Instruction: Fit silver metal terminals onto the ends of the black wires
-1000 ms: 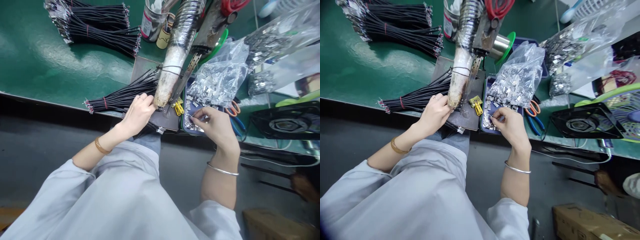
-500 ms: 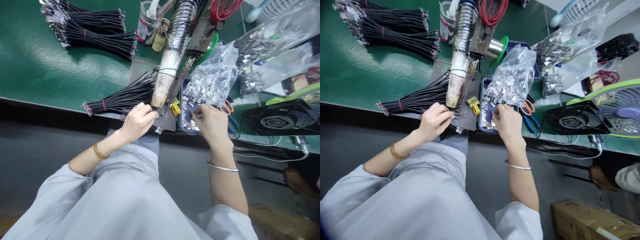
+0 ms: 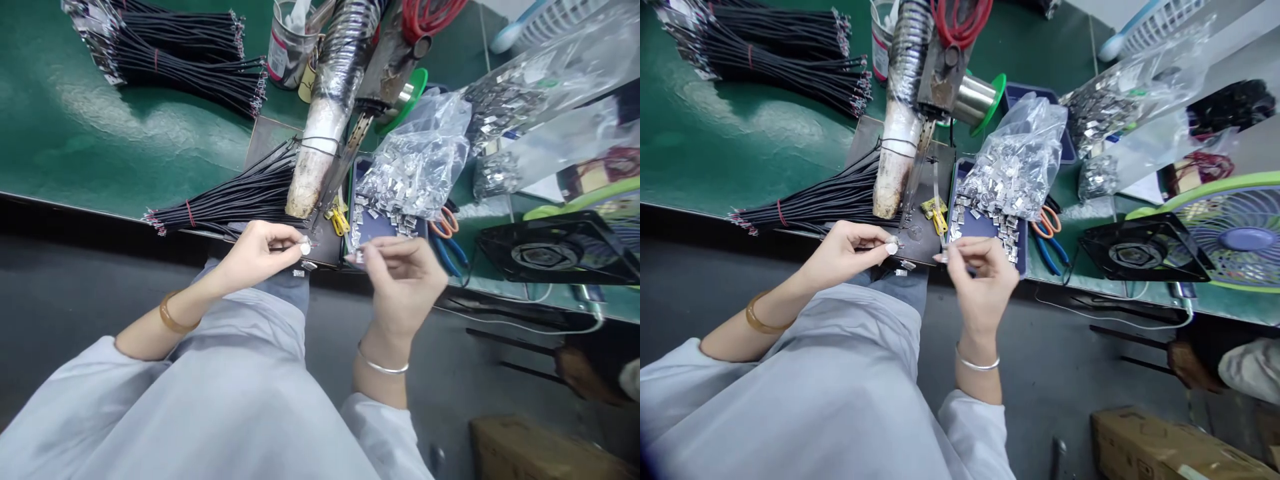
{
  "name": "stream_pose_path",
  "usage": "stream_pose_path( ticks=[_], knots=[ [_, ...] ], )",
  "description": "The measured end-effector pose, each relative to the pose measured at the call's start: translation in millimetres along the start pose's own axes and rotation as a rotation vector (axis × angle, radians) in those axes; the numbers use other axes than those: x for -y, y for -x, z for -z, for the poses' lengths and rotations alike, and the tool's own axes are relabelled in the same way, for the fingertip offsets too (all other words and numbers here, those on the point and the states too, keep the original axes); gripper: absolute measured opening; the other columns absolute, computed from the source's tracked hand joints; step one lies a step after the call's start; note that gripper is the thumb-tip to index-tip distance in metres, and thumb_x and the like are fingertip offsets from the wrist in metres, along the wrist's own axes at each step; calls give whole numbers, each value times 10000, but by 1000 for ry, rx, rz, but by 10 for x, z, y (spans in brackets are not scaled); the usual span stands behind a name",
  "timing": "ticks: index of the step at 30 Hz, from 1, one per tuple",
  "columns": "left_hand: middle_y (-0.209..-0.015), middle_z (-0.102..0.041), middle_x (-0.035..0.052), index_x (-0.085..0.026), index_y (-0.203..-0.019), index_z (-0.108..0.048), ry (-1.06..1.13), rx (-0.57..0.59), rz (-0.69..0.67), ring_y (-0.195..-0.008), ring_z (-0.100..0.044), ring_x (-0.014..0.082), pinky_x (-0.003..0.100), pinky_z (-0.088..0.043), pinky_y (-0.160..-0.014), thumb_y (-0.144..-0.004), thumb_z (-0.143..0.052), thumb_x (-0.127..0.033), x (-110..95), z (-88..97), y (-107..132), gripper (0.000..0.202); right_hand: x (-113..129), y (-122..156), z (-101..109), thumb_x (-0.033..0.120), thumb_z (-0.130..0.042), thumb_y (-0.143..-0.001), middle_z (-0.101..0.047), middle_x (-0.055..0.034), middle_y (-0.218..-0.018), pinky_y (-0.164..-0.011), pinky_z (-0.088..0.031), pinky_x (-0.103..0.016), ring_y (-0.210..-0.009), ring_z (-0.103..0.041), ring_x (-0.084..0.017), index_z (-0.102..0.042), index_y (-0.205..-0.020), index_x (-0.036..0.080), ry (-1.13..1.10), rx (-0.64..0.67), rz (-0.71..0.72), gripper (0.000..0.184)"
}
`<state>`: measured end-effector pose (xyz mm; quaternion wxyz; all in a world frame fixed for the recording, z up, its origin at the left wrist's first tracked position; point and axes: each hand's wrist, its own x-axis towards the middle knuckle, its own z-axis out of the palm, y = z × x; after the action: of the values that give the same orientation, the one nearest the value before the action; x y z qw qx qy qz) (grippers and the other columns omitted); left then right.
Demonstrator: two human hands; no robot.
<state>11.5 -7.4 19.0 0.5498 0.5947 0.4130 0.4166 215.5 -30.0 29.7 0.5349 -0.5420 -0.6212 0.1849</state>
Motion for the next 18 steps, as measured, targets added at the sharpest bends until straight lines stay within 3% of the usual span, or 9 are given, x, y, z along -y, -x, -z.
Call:
stream_pose_path(
  ticks=[3, 7, 9, 11, 16, 18],
  knots=[
    [-660, -678, 29, -106, -731, -751, 58, -29, 47, -597, -549, 100, 197, -452, -570, -804, -674, -294, 9, -16, -22, 216, 26, 177, -189, 167, -707, -886, -748, 3, -870, -641, -628, -269, -734, -753, -150, -627, -820, 227, -48, 30, 53, 121],
    [-645, -658, 25, -115, -683, -724, 80, -57, 78, -604, -544, 102, 199, -451, -577, -769, -695, -300, 8, -34, -35, 206, -44, 270, -367, 140, -731, -887, -771, 8, -892, -723, -630, -293, -809, -754, -157, -685, -880, 247, 107, -134, 318, 117],
    [-611, -628, 14, -116, -664, -713, 73, -54, 87, -579, -514, 91, 194, -424, -556, -764, -692, -291, -3, -38, -39, 202, -49, 274, -402, 139, -723, -894, -776, 9, -903, -738, -631, -313, -804, -753, -163, -691, -899, 257, 106, -157, 360, 122],
    [-593, -615, 8, -115, -662, -713, 71, -33, 92, -561, -494, 84, 191, -402, -539, -759, -690, -271, -15, -38, -39, 185, -27, 267, -405, 147, -708, -904, -775, 4, -920, -734, -632, -318, -827, -753, -169, -690, -899, 264, 62, -127, 307, 119],
    [-593, -641, 7, -127, -635, -711, 79, 34, 87, -556, -520, 88, 190, -411, -529, -718, -714, -215, -28, -21, -29, 121, 21, 240, -349, 224, -692, -915, -754, -17, -891, -656, -620, -291, -814, -741, -170, -681, -822, 241, -65, 63, 9, 95],
    [-581, -630, -1, -129, -637, -708, 87, 9, 89, -538, -507, 81, 184, -404, -514, -713, -716, -213, -26, -19, -26, 114, 15, 240, -337, 248, -697, -911, -746, -20, -887, -658, -620, -293, -811, -737, -170, -676, -813, 233, -97, 23, -48, 101]
  ],
)
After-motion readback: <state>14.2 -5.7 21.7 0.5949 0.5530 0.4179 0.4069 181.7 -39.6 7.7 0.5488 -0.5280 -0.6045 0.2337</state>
